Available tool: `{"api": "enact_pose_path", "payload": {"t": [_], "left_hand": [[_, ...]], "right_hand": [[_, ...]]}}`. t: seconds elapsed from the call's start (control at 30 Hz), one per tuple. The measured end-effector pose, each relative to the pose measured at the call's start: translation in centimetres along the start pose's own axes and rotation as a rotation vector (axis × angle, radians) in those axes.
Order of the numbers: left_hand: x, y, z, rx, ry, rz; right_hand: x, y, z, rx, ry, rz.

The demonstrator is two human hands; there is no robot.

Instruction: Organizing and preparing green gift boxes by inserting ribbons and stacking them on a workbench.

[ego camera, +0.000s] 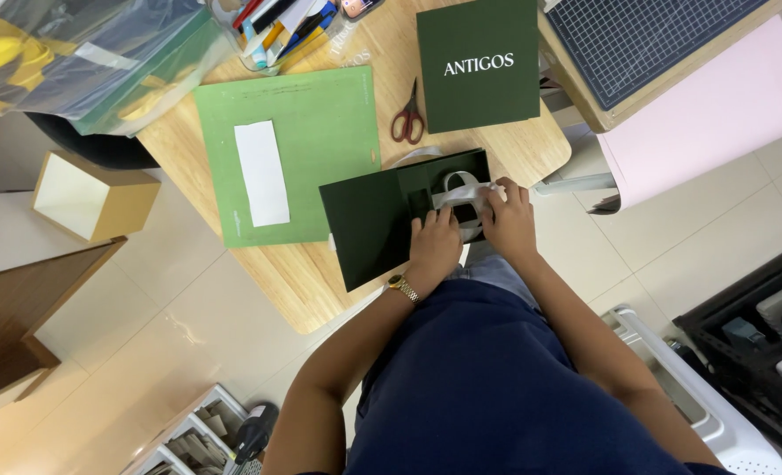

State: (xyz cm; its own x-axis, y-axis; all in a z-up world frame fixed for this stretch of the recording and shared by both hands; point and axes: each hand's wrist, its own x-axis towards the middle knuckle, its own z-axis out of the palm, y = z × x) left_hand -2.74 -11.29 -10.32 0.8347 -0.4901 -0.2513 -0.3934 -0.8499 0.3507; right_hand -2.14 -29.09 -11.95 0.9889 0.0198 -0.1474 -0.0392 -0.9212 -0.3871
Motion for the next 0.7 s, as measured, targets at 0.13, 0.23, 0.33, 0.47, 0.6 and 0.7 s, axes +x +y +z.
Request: {"api": "enact_pose_path", "payload": {"t": [0.13, 0.23, 0.33, 0.47, 0.6, 0.7], "left_hand": [[-2.5, -1.3, -10.6, -0.009, 0.159, -0.068], [-6.5, -7.9, -14.3, 0.050, 0.703, -0.131], [-12.8, -13.5, -15.2, -0.187, 0.855, -0.630], [-16.5, -12.9, -14.2, -0.993, -0.056, -1.006], [-13.9, -7.0, -17.9, -1.364, 0.063, -0.808], [-12.5, -7.1, -13.3, -1.424, 0.545, -0.689]], "right_hand": [[0.1, 0.0, -0.2, 0.027, 0.018, -0.048], [0.4, -0.1, -0.9, 0.047, 0.123, -0.141], [0.8, -1.3, -2.6, 0.088, 0.165, -0.134], [1.8, -2.1, -4.4, 0.380, 0.156, -0.175], [3.0, -1.4, -5.9, 0.522, 0.126, -0.076], [3.3, -2.2, -7.9, 0.584, 0.136, -0.018]]}}
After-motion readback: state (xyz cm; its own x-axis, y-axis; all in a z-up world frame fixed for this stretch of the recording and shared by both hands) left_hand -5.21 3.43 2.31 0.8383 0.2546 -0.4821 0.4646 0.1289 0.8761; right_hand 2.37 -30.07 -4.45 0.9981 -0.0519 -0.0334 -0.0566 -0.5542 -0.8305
